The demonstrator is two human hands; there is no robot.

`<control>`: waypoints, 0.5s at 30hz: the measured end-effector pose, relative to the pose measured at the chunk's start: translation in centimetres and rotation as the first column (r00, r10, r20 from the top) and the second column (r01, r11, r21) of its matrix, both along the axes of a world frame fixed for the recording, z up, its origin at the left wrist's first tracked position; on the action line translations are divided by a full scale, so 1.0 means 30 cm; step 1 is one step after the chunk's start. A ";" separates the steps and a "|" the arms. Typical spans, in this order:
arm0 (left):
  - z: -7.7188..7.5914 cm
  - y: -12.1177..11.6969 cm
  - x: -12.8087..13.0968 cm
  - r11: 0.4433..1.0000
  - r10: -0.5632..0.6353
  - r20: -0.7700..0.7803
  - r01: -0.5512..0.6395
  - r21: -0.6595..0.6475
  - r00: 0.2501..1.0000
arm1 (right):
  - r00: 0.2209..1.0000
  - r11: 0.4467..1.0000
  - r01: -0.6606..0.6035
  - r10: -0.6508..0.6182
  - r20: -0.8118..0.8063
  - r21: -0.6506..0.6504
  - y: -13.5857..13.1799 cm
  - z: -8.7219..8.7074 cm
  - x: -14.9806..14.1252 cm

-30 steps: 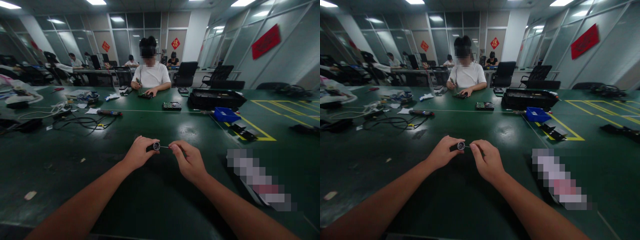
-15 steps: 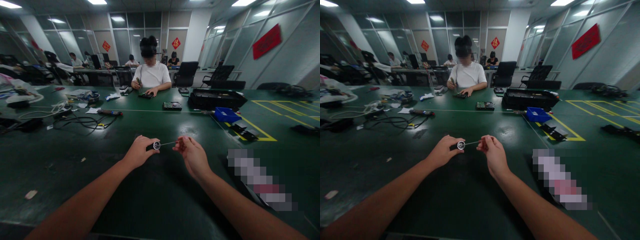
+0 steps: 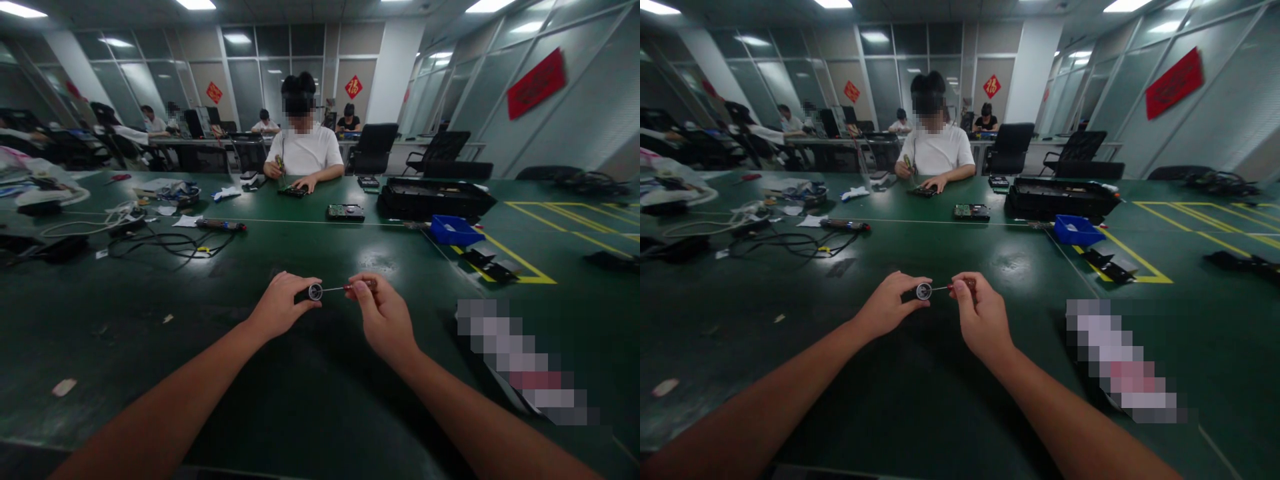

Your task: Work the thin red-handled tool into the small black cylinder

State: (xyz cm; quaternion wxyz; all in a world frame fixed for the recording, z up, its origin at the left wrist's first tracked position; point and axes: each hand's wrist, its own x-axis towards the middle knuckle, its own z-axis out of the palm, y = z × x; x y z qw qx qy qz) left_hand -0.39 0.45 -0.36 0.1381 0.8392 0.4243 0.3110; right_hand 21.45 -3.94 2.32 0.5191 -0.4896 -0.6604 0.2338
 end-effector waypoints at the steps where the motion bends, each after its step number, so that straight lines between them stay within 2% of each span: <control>1: 0.000 0.001 0.000 1.000 -0.002 -0.002 0.002 0.003 1.000 | 0.999 1.000 0.010 -0.010 0.048 0.006 -0.002 0.006 0.003; 4: -0.002 0.001 0.000 1.000 -0.010 0.004 0.010 0.011 1.000 | 0.980 0.998 0.060 -0.065 0.187 0.034 -0.005 0.022 0.012; 7: -0.001 -0.002 0.002 1.000 -0.006 0.010 0.006 0.012 1.000 | 0.964 0.993 0.079 -0.100 0.246 0.091 -0.008 0.026 0.016; 15: 0.000 -0.005 0.003 1.000 0.007 0.016 -0.008 0.016 1.000 | 0.935 0.976 -0.015 -0.063 0.348 0.217 -0.017 0.019 0.014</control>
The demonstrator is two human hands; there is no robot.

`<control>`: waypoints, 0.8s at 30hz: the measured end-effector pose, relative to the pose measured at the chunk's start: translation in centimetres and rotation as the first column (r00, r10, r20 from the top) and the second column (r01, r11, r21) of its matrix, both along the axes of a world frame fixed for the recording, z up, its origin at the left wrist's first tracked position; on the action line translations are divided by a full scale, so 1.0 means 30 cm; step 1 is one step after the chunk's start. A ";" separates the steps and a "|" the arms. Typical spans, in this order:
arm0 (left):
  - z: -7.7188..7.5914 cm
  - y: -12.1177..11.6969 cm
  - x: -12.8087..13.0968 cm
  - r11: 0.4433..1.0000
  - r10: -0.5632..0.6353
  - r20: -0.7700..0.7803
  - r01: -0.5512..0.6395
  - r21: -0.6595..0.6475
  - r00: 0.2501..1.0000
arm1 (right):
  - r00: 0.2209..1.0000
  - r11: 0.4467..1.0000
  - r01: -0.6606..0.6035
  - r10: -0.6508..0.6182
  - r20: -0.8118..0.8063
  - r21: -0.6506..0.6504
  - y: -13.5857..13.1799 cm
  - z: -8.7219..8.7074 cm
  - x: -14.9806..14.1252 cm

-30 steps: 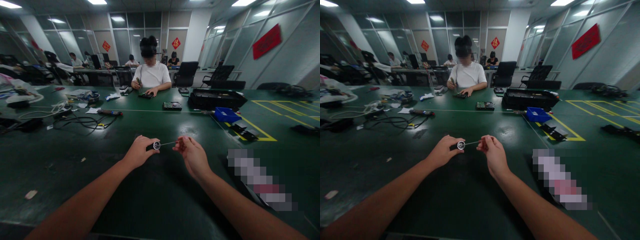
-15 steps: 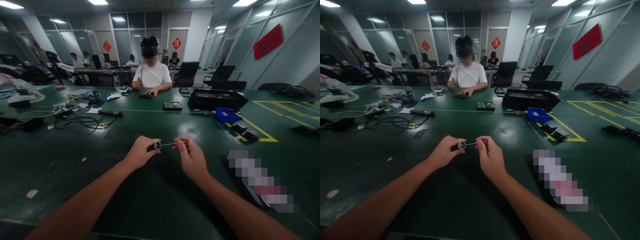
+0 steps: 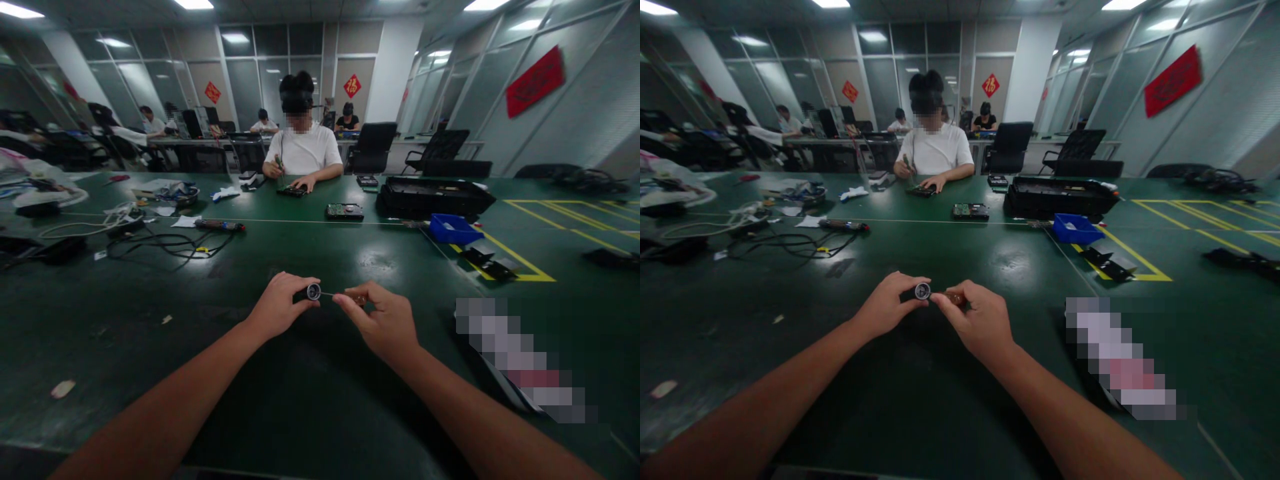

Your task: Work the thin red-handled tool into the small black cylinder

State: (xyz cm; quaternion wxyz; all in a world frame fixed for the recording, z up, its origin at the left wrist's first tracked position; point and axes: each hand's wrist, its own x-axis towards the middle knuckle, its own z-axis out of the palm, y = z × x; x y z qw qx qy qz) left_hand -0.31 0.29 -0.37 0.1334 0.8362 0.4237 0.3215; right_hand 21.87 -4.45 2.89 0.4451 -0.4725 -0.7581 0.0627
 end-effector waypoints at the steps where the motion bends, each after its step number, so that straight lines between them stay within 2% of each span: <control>1: -0.001 0.001 -0.001 1.000 0.002 0.000 -0.002 0.001 1.000 | 1.000 1.000 -0.026 0.026 0.009 0.007 -0.001 0.002 0.000; 5: -0.005 0.005 -0.002 1.000 0.001 -0.007 -0.001 -0.006 1.000 | 0.991 0.991 -0.128 0.129 0.027 -0.027 -0.003 0.010 0.002; 8: -0.005 0.006 -0.001 1.000 0.009 -0.016 -0.009 -0.012 1.000 | 0.987 0.983 -0.156 0.157 0.012 -0.095 -0.004 0.010 0.002; 10: -0.004 0.005 -0.001 1.000 0.007 -0.019 -0.007 -0.012 1.000 | 0.989 0.981 -0.139 0.132 -0.059 -0.136 -0.003 0.003 0.000; 12: -0.002 0.003 0.000 1.000 0.008 -0.015 -0.008 -0.009 1.000 | 0.973 0.974 -0.130 0.090 -0.212 -0.184 -0.002 -0.004 -0.006; 16: 0.000 0.002 -0.004 1.000 -0.001 -0.006 0.001 -0.004 1.000 | 0.863 0.942 -0.189 0.025 -0.505 -0.276 0.010 -0.016 -0.020; 20: 0.000 0.007 -0.007 1.000 -0.025 -0.015 0.025 -0.009 1.000 | 0.771 0.919 -0.214 -0.049 -0.635 -0.331 0.045 -0.032 -0.020; 22: -0.001 0.008 -0.007 1.000 -0.022 -0.022 0.022 -0.010 1.000 | 0.670 0.902 -0.261 -0.088 -0.737 -0.344 0.063 -0.043 -0.013; 24: -0.001 0.008 -0.005 1.000 -0.021 -0.032 0.021 -0.016 0.999 | 0.618 0.902 -0.274 -0.100 -0.780 -0.333 0.072 -0.047 -0.006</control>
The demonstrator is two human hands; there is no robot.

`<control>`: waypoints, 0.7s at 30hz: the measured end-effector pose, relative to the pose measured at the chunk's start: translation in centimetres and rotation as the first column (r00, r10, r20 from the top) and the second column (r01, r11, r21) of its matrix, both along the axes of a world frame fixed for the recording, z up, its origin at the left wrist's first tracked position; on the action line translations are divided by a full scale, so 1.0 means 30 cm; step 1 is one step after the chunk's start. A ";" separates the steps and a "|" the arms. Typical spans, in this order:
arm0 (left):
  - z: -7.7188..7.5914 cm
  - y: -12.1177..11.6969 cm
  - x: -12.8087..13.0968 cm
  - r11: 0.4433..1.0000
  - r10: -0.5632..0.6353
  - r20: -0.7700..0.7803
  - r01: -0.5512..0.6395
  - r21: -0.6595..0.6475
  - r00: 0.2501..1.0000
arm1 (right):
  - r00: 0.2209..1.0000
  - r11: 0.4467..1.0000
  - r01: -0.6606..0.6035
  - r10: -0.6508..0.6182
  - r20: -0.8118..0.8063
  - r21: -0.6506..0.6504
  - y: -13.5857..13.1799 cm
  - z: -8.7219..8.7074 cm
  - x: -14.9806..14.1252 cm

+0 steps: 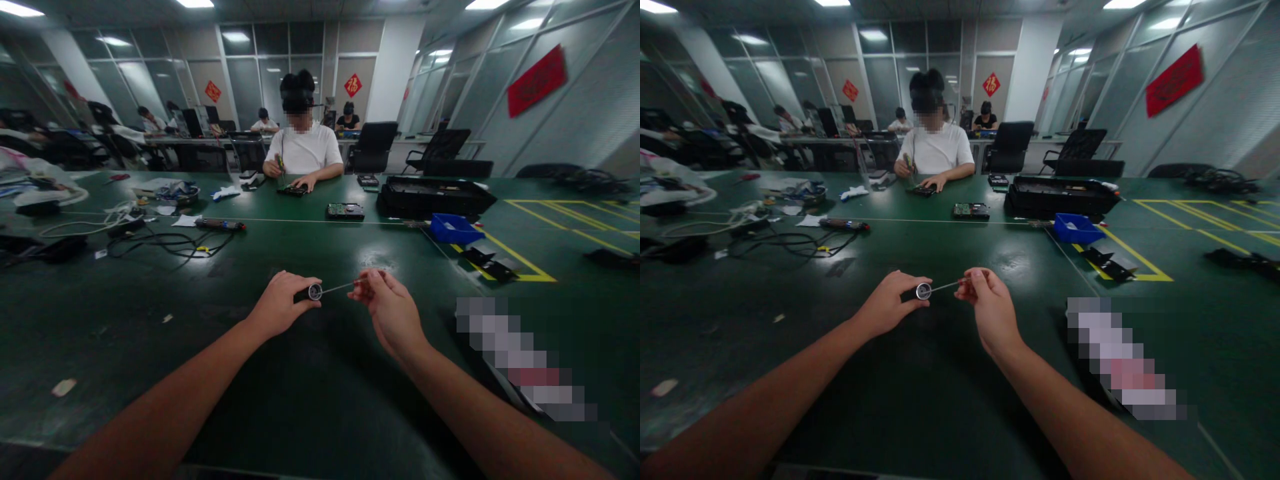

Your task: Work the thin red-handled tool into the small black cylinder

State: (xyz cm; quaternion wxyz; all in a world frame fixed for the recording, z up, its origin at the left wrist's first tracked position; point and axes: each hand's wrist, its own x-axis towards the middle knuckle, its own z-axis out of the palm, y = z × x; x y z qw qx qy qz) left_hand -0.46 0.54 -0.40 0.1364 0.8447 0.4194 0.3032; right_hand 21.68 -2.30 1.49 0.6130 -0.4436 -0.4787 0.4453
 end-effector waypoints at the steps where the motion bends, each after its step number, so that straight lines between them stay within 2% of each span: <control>1: 0.000 0.000 0.001 1.000 -0.001 -0.003 0.001 -0.004 1.000 | 1.000 1.000 0.014 -0.014 0.019 0.018 -0.001 0.002 0.003; 7: -0.001 -0.006 0.003 1.000 0.012 0.029 -0.012 0.001 1.000 | 0.931 0.982 0.049 -0.112 0.349 0.185 -0.046 0.038 -0.005; 14: 0.006 -0.009 0.006 1.000 0.019 0.025 -0.019 0.002 0.999 | 0.863 0.974 -0.015 -0.101 0.495 0.225 -0.057 0.036 -0.008; 19: 0.005 -0.010 0.004 1.000 0.025 0.020 -0.025 -0.016 0.999 | 0.697 0.956 0.002 -0.212 0.685 0.293 -0.066 0.054 0.005; 21: 0.006 -0.011 0.004 1.000 0.023 0.025 -0.023 -0.012 0.999 | 0.670 0.949 0.003 -0.235 0.704 0.315 -0.069 0.059 0.007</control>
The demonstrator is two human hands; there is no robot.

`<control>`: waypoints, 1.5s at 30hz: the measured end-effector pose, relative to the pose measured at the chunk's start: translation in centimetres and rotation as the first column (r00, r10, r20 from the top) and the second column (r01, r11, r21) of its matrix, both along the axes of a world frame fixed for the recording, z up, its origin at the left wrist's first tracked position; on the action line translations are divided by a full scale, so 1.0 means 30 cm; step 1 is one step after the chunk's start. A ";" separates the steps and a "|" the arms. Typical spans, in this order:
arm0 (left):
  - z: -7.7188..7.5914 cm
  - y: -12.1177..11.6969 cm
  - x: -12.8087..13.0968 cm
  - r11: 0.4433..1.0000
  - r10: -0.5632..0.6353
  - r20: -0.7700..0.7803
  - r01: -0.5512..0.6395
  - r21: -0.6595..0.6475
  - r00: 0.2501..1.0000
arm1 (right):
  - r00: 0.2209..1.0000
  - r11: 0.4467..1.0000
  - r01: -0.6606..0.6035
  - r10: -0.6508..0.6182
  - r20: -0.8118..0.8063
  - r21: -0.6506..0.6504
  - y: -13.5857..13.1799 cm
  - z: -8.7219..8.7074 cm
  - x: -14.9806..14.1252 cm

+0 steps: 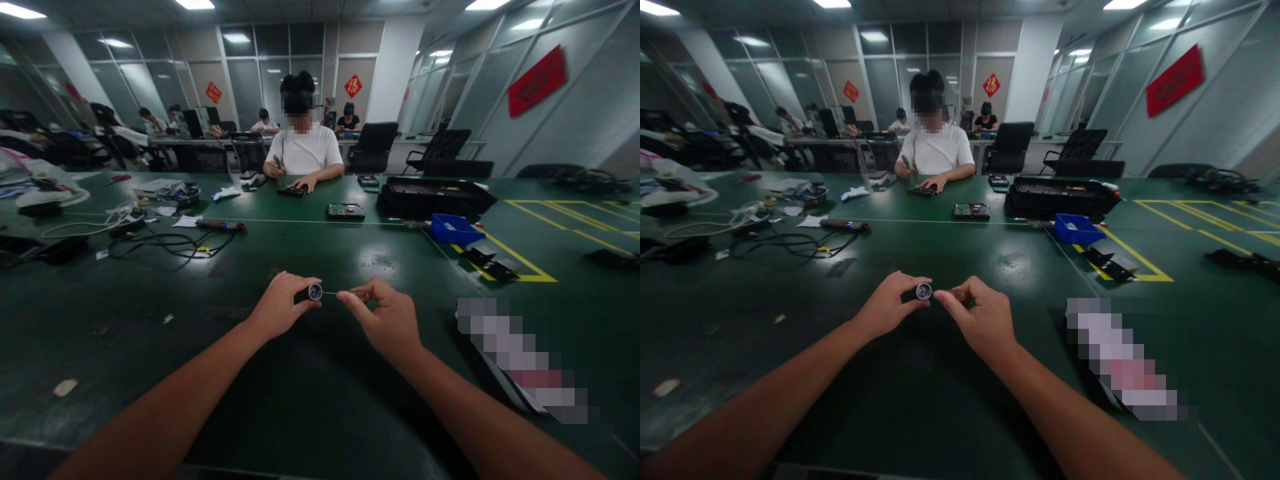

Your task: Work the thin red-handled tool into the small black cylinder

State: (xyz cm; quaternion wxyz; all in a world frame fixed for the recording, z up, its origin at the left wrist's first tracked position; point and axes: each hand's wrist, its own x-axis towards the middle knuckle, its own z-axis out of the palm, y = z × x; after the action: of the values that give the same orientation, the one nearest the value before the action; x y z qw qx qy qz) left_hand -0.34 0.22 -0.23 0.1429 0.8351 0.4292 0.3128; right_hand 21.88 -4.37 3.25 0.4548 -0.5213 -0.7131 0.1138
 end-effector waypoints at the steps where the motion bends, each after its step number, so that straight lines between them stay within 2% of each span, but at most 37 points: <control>1: 0.000 0.000 0.000 1.000 -0.003 0.002 0.003 0.004 1.000 | 1.000 1.000 0.001 -0.001 0.007 0.006 -0.002 0.001 0.000; 7: 0.000 0.001 0.000 1.000 -0.007 0.011 0.007 0.012 1.000 | 0.998 0.999 -0.017 0.014 0.062 0.040 -0.006 -0.004 -0.004; 11: -0.002 0.005 0.000 1.000 -0.007 -0.018 0.007 0.007 1.000 | 0.989 0.990 -0.122 0.116 0.088 0.073 -0.003 -0.003 0.004; 14: -0.003 0.006 0.000 1.000 -0.013 -0.023 0.013 0.012 1.000 | 0.973 0.977 -0.208 0.203 0.105 0.037 -0.003 0.003 0.009; 17: -0.001 0.004 0.001 1.000 -0.015 -0.010 0.015 0.016 1.000 | 0.978 0.982 -0.187 0.187 0.097 -0.009 -0.004 0.006 0.007; 20: 0.003 0.001 0.003 1.000 -0.007 -0.006 0.007 0.017 1.000 | 0.990 0.990 -0.138 0.138 -0.008 -0.021 -0.004 -0.002 0.001; 23: 0.003 0.001 0.003 1.000 -0.005 0.004 0.004 0.024 1.000 | 0.970 0.985 -0.163 0.149 -0.190 -0.058 0.000 -0.020 -0.005; 26: -0.001 0.004 0.002 1.000 -0.005 0.008 0.005 0.028 1.000 | 0.920 0.972 -0.211 0.161 -0.356 -0.105 0.015 -0.035 -0.009; 32: 0.000 0.003 -0.001 1.000 0.001 0.009 -0.001 0.009 1.000 | 0.785 0.967 -0.214 0.086 -0.613 -0.139 0.055 -0.050 -0.002; 35: 0.003 0.001 0.000 1.000 -0.003 0.001 0.003 -0.004 1.000 | 0.862 0.988 -0.127 0.067 -0.502 -0.087 0.045 -0.041 -0.001; 38: 0.001 0.000 0.001 1.000 0.001 0.000 -0.001 0.007 1.000 | 0.925 0.994 -0.100 0.078 -0.371 -0.038 0.023 -0.032 -0.008; 45: -0.004 0.001 0.001 1.000 -0.017 0.004 0.016 0.025 1.000 | 0.955 0.992 -0.118 0.104 -0.277 -0.036 0.016 -0.044 -0.013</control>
State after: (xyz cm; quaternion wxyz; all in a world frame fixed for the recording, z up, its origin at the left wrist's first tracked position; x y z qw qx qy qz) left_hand -0.32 0.26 -0.35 0.1359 0.8397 0.4181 0.3188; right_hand 21.49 -3.88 1.94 0.5285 -0.4714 -0.6679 0.2289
